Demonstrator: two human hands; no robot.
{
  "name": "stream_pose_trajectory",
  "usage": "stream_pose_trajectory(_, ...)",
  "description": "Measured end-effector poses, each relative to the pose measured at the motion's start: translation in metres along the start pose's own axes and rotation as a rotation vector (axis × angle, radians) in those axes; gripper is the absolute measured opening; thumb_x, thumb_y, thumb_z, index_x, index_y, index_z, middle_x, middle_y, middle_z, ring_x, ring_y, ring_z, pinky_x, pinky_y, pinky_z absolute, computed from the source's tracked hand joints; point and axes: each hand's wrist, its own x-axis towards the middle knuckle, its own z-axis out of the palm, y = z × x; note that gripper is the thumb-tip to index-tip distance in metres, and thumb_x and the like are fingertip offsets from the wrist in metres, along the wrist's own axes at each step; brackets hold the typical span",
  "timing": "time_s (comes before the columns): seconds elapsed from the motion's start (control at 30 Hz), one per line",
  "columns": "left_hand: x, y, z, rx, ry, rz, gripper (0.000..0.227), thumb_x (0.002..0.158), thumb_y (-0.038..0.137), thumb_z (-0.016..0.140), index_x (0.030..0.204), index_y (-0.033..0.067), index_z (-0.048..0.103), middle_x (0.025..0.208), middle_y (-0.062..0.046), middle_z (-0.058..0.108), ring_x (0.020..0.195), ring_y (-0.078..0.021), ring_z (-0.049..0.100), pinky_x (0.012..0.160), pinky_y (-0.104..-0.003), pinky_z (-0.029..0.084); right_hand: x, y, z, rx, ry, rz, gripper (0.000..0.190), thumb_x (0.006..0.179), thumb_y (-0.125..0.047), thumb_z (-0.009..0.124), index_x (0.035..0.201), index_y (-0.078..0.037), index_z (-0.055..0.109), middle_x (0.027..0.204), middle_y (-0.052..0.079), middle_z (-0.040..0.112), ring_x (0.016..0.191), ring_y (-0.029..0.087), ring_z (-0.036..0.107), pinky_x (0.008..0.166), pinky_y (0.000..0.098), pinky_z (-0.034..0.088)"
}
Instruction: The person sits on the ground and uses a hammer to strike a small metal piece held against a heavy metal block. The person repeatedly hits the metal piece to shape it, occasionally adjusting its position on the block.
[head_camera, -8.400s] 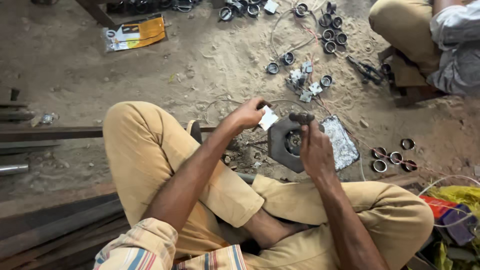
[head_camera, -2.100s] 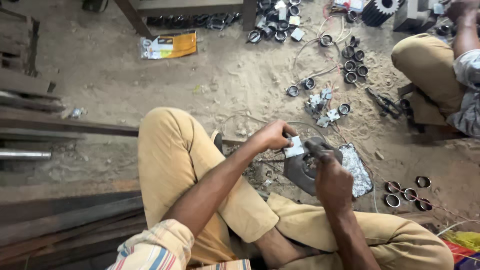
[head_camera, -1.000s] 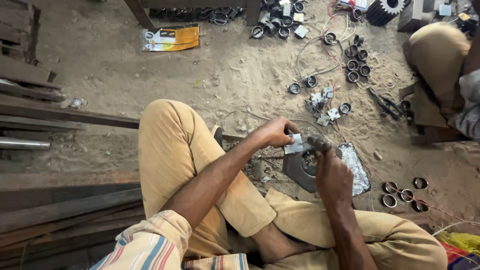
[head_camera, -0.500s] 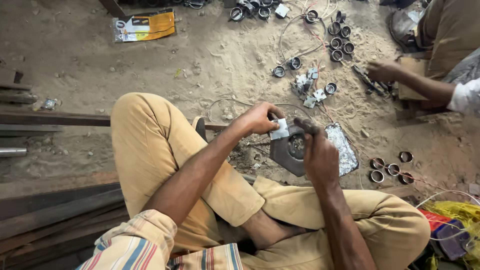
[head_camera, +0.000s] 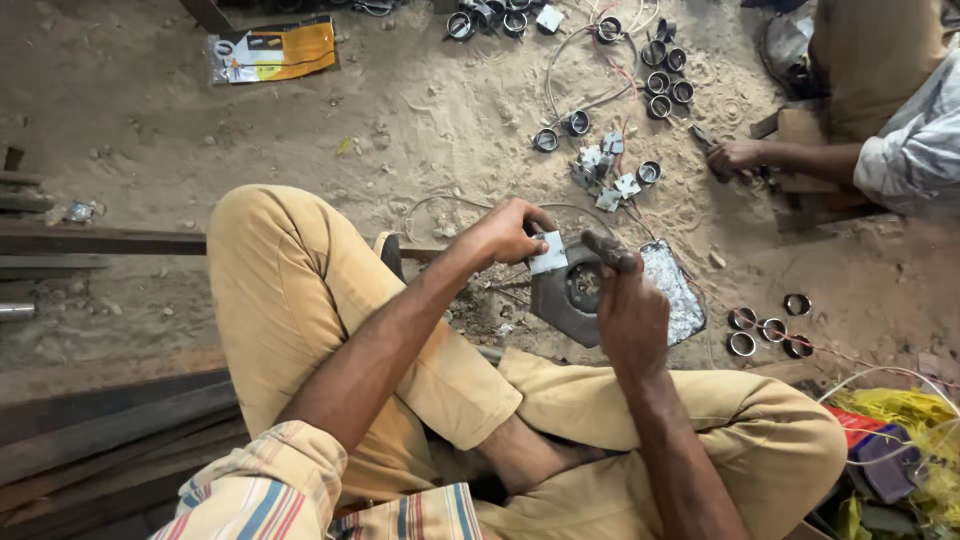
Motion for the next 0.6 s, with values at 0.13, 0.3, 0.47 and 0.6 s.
stream_pose_trajectory(0.13,-0.001,0.004,-0.003,-0.008,0.002,0.007,0.034,0.08,0.014,0.083,0.114,0.0098,0.078,0.102,-0.009,0.08,0.089,-0.0157,0.074,0.078,-0.033,0.06,0.004,-0.007,0.0,-0.024,-0.122,0.037,0.023,0.103,-0.018,0.055,0.12,-0.003,0.06,0.08,0.023,0.07,0.069,0.044,0.068,0.058,0.0559,0.05)
stream_pose_trajectory(0.3,-0.003,0.005,-0.004,0.04,0.022,-0.026,0.039,0.083,0.016,0.079,0.121,0.0158,0.075,0.106,-0.01,0.077,0.091,-0.0169,0.073,0.081,-0.033,0.059,0.003,-0.008,-0.001,-0.046,-0.165,0.103,0.022,0.105,-0.021,0.053,0.113,-0.002,0.06,0.083,0.023,0.07,0.072,0.044,0.069,0.061,0.0562,0.051)
stream_pose_trajectory(0.47,0.003,-0.001,-0.004,0.0,0.056,0.018,0.038,0.081,0.015,0.08,0.119,0.014,0.078,0.106,-0.01,0.078,0.093,-0.0166,0.072,0.081,-0.032,0.058,0.006,-0.006,0.003,-0.028,-0.21,0.11,0.029,0.102,-0.026,0.055,0.12,-0.003,0.059,0.082,0.026,0.07,0.075,0.049,0.067,0.062,0.0615,0.048)
stream_pose_trajectory(0.6,0.008,-0.011,0.003,-0.066,0.053,0.14,0.04,0.079,0.013,0.08,0.118,0.0105,0.077,0.104,-0.01,0.08,0.092,-0.0173,0.074,0.081,-0.032,0.058,0.008,-0.001,0.0,-0.021,-0.263,0.15,0.026,0.103,-0.028,0.056,0.118,-0.006,0.06,0.083,0.025,0.07,0.078,0.048,0.068,0.064,0.06,0.049)
